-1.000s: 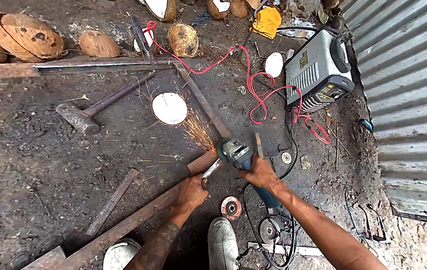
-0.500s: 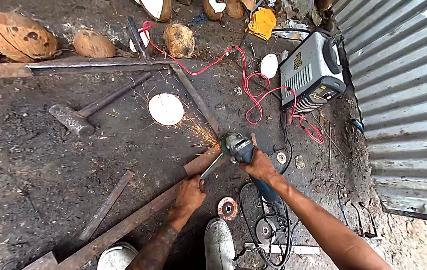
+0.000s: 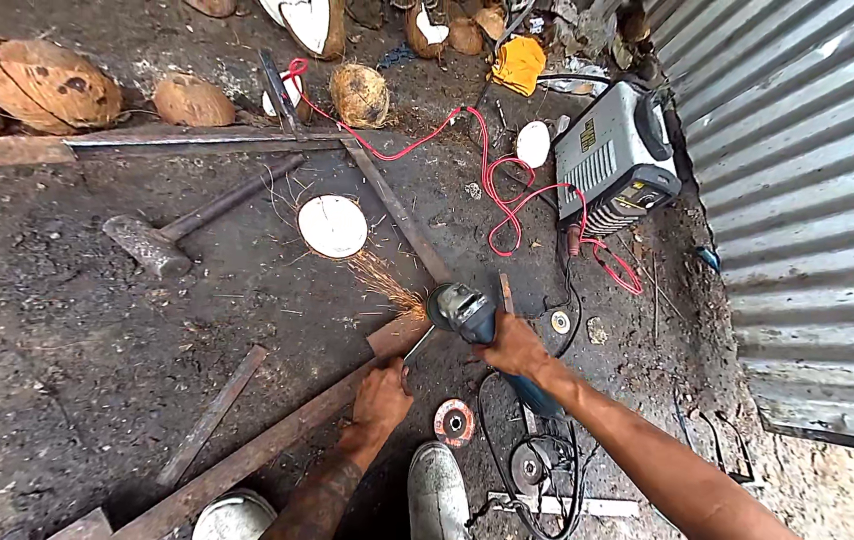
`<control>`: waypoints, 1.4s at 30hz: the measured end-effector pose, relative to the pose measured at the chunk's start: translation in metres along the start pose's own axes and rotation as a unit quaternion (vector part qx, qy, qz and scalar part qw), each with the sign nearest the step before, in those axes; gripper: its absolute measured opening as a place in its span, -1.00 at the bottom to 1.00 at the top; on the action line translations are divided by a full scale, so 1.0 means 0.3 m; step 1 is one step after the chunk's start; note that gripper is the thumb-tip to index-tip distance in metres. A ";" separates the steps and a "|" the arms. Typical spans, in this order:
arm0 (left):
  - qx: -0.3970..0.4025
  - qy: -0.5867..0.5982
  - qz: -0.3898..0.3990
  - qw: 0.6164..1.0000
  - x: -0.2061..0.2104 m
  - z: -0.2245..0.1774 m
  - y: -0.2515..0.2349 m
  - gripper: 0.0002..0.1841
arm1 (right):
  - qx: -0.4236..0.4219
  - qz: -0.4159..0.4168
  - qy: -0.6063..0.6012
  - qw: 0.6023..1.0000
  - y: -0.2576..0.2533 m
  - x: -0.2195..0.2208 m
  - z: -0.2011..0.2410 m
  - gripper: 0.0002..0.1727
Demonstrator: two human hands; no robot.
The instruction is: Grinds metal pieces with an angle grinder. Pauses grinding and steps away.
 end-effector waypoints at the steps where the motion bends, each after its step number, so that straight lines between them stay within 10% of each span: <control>1: -0.003 -0.003 -0.001 1.000 0.001 0.001 0.002 -0.61 | -0.011 0.006 0.003 1.000 0.014 0.009 0.016 -0.05; 20: 0.003 -0.044 -0.030 0.999 0.036 0.016 0.016 -0.62 | 0.035 -0.005 0.011 0.999 -0.060 -0.048 -0.086 -0.08; 30: -0.007 0.397 0.154 0.905 0.042 0.122 -0.028 -0.71 | 0.003 -0.091 -0.260 0.961 0.001 0.102 -0.260 -0.20; 42: 0.068 0.091 -0.032 0.993 0.031 0.065 -0.011 -0.67 | -0.069 0.000 -0.142 0.987 0.062 0.221 -0.050 -0.06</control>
Point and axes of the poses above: each hand's wrist, its own y-axis away from the middle knuckle, its own x-axis out of the palm, z = x × y, the point moved 9 cm from there along -y, towards the middle knuckle, and after that the axes turned 12 degrees about y, right-handed, at the moved point
